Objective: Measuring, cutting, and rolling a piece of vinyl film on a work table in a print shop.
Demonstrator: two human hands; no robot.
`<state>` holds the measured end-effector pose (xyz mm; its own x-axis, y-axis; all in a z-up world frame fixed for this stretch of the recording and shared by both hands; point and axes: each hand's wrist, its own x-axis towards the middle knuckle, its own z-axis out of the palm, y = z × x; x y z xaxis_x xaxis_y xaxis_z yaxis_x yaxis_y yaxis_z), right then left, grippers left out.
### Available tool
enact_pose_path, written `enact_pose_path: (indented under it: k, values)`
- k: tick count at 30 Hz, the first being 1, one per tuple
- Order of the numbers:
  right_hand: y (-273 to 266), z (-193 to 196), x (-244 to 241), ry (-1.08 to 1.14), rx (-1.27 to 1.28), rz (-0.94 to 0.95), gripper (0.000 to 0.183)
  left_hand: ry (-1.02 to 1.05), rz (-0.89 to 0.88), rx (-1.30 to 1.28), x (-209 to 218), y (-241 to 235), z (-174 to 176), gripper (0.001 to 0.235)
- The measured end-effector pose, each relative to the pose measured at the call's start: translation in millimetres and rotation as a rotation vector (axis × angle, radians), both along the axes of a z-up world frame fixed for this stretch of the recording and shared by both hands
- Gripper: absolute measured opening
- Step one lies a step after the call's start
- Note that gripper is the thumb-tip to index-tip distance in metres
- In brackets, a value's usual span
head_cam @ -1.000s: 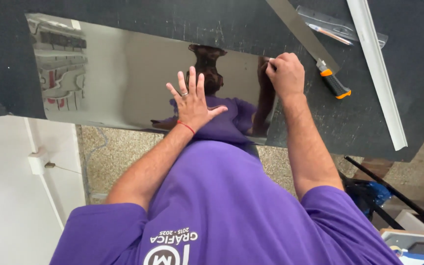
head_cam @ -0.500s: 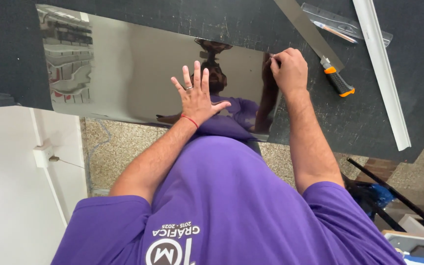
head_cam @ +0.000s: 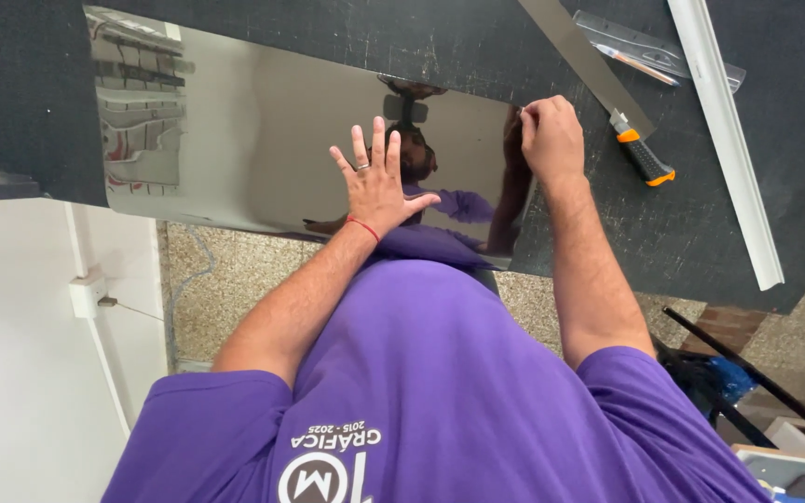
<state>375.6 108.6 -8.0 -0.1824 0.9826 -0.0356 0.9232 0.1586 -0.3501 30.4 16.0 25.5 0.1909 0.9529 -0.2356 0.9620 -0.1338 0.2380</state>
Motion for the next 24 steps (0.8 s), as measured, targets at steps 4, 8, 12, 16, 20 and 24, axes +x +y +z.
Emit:
enact_pose_path:
  k: [4, 8, 12, 16, 20, 24]
  values:
    - [-1.8, -9.0, -0.4, -0.047, 0.055, 0.012, 0.017, -0.002, -0.003, 0.005, -0.7, 0.6, -0.1, 0.144]
    - [0.6, -17.5, -4.4, -0.136, 0.011, 0.0, 0.014, -0.013, 0.0, -0.039, -1.3, 1.6, 1.7, 0.143]
    - [-0.8, -16.8, -11.2, -0.169, -0.058, -0.063, 0.013, -0.01, -0.002, -0.048, -0.9, 1.2, 3.7, 0.143]
    - [2.9, 5.8, -15.9, -0.067, -0.126, -0.119, 0.01, -0.009, 0.005, -0.055, -0.9, 2.8, 5.6, 0.142]
    - [9.8, -18.4, 13.4, 0.128, -0.1, -0.303, 0.006, 0.002, 0.007, -0.08, -0.4, 1.1, 4.8, 0.142]
    - [22.0, 7.5, 20.0, 0.249, -0.008, -0.586, 0.009, 0.147, 0.006, 0.051, 2.9, -2.9, -20.3, 0.16]
